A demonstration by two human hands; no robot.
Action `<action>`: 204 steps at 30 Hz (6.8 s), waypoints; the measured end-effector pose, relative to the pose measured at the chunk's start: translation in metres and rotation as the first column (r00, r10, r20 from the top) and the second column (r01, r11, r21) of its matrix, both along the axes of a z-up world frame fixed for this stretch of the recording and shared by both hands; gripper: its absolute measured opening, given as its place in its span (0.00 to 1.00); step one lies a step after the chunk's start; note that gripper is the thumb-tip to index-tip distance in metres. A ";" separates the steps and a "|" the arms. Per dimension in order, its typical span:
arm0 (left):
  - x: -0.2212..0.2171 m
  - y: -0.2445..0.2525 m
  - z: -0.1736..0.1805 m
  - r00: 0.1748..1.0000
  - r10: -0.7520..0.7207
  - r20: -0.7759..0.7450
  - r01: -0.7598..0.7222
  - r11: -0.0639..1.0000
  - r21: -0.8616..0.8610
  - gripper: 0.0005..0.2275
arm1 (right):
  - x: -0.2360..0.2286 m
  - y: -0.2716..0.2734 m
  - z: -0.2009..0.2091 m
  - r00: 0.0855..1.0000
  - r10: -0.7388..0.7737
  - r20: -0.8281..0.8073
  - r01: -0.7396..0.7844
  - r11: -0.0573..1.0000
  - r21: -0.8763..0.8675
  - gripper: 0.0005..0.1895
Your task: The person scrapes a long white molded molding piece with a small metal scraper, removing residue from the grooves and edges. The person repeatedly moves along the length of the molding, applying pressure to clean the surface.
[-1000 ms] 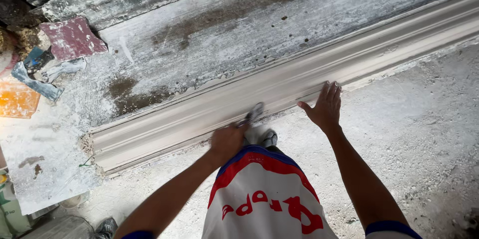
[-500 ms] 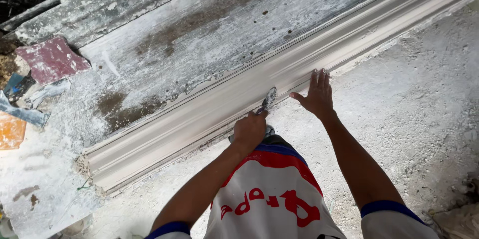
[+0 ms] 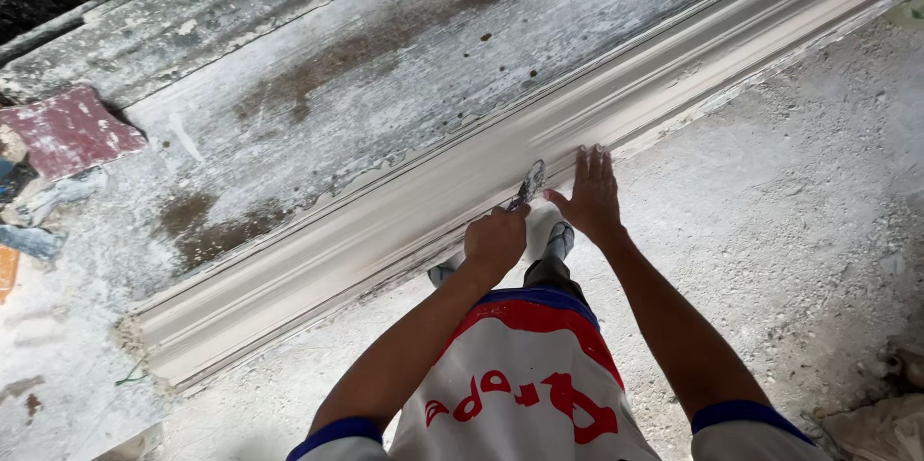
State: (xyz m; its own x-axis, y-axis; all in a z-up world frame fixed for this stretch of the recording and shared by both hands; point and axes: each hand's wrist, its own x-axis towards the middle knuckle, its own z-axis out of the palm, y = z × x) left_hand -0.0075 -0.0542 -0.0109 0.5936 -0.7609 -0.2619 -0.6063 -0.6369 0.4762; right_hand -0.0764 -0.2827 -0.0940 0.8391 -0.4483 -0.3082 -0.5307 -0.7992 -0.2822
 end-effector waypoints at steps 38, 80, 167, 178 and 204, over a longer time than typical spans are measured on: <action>-0.005 -0.110 -0.010 0.996 -0.004 0.087 -0.017 0.968 0.250 0.16 | -0.025 -0.275 -0.024 0.987 0.088 0.137 -0.089 0.996 0.001 0.65; -0.005 -0.281 -0.005 0.997 -0.076 0.019 0.072 0.984 0.164 0.15 | -0.037 -0.294 -0.011 0.959 0.158 0.236 -0.169 0.985 0.027 0.52; -0.036 -0.580 -0.033 0.997 -0.057 0.050 0.039 0.952 0.304 0.16 | -0.066 -0.608 -0.055 0.942 0.283 0.178 -0.268 0.957 -0.108 0.45; -0.036 -0.620 -0.036 0.997 -0.016 0.073 -0.015 0.914 0.404 0.20 | -0.069 -0.830 -0.068 0.990 0.112 0.085 -0.112 0.994 -0.009 0.63; -0.033 -0.644 -0.031 0.997 -0.013 0.072 -0.007 0.960 0.281 0.17 | -0.062 -0.830 -0.064 0.985 0.100 0.143 -0.095 0.995 -0.039 0.62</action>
State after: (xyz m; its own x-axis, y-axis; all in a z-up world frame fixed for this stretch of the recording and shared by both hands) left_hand -0.0404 -0.6980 -0.0422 0.6166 -0.6645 -0.4222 -0.6347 -0.7369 0.2329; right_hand -0.1387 -1.1124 -0.1575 0.9140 -0.3696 -0.1676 -0.4051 -0.8549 -0.3240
